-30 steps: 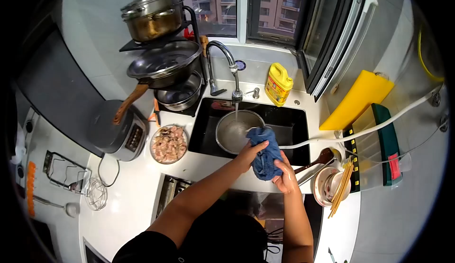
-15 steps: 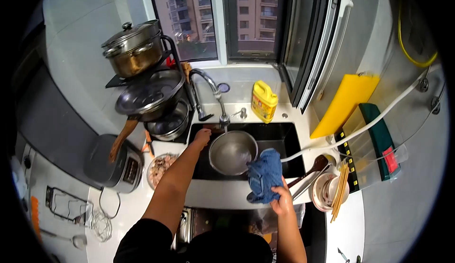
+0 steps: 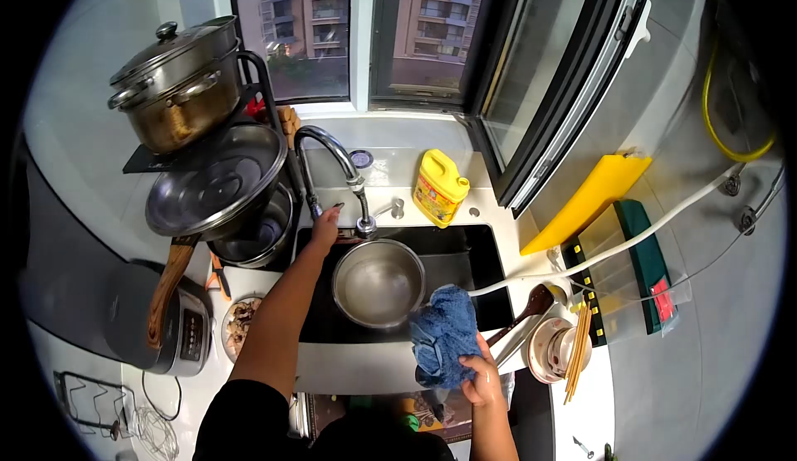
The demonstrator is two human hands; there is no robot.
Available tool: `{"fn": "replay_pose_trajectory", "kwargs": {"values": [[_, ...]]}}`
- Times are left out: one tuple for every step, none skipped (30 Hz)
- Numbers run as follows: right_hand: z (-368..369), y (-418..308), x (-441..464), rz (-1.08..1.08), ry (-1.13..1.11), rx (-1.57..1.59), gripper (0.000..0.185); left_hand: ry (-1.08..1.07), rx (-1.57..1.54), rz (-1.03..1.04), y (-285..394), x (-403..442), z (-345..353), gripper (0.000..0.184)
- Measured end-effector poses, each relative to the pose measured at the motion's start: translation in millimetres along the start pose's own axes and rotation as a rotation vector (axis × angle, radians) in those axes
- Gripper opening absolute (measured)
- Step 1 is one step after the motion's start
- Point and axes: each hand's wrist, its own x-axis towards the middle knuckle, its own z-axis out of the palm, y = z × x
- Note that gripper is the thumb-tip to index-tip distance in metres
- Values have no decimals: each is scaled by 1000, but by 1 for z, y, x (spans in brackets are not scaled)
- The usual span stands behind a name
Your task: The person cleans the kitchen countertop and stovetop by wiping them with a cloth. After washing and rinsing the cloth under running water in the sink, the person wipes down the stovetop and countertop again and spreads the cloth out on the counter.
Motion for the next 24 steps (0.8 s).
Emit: {"fn": "replay_pose_trajectory", "kwargs": {"values": [[5, 0, 0, -1, -23, 3, 69, 7, 18, 42, 2, -16, -4, 27], [11, 0, 0, -1, -50, 7, 69, -42, -21, -164, -7, -29, -4, 24], [15, -1, 0, 1, -75, 11, 68, -67, -192, -285, 24, -60, -20, 21], [15, -1, 1, 38, -130, 34, 67, -80, -431, -471, 66, -98, -37, 20], [21, -3, -2, 78, -186, 61, 63, -153, -469, -485, 87, -134, -51, 24], [19, 1, 0, 89, -218, 28, 61, -250, -598, -537, 108, -172, -63, 32], [17, 4, 3, 101, -263, -5, 60, -360, -664, -653, 142, -208, -79, 43], [23, 5, -2, 115, -296, -4, 56, -470, -745, -668, 166, -241, -91, 52], [28, 7, -9, 140, -337, 0, 53, -584, -839, -690, 181, -274, -102, 61], [33, 9, -14, 189, -434, 12, 49, -679, -943, -719, 190, -301, -113, 65], [30, 18, -14, 226, -484, -19, 46, -635, -1225, -718, 214, -330, -122, 66], [34, 24, -21, 243, -512, -108, 46, -663, -1310, -569, 229, -353, -136, 67], [39, 31, -27, 262, -544, -205, 48, -504, -1242, -555, 247, -372, -148, 58], [38, 44, -29, 270, -560, -252, 48, -403, -1101, -503, 251, -388, -153, 52], [43, 52, -40, 238, -588, -331, 50, -280, -955, -460, 255, -406, -160, 46], [47, 59, -47, 129, -696, -579, 49, -110, -922, -421, 258, -420, -166, 40], [50, 65, -53, -16, -791, -843, 48, 74, -880, -373, 261, -436, -175, 34], [53, 70, -59, -175, -863, -1072, 47, 163, -877, -438, 271, -456, -195, 33], [67, 81, -77, 31, -831, -830, 51, 247, -884, -503, 278, -474, -214, 32], [64, 100, -76, 41, -881, -804, 48, 347, -833, -493, 270, -492, -227, 32], [83, 99, -115, 117, -1043, -601, 47, 423, -790, -496, 264, -513, -238, 31], [91, 109, -137, 150, -1127, -586, 45, 472, -777, -576, 270, -534, -253, 32], [97, 117, -152, 168, -1192, -571, 43, 560, -790, -578, 272, -553, -266, 32], [98, 134, -163, 224, -1214, -540, 42, 633, -809, -578, 271, -569, -276, 32]]}}
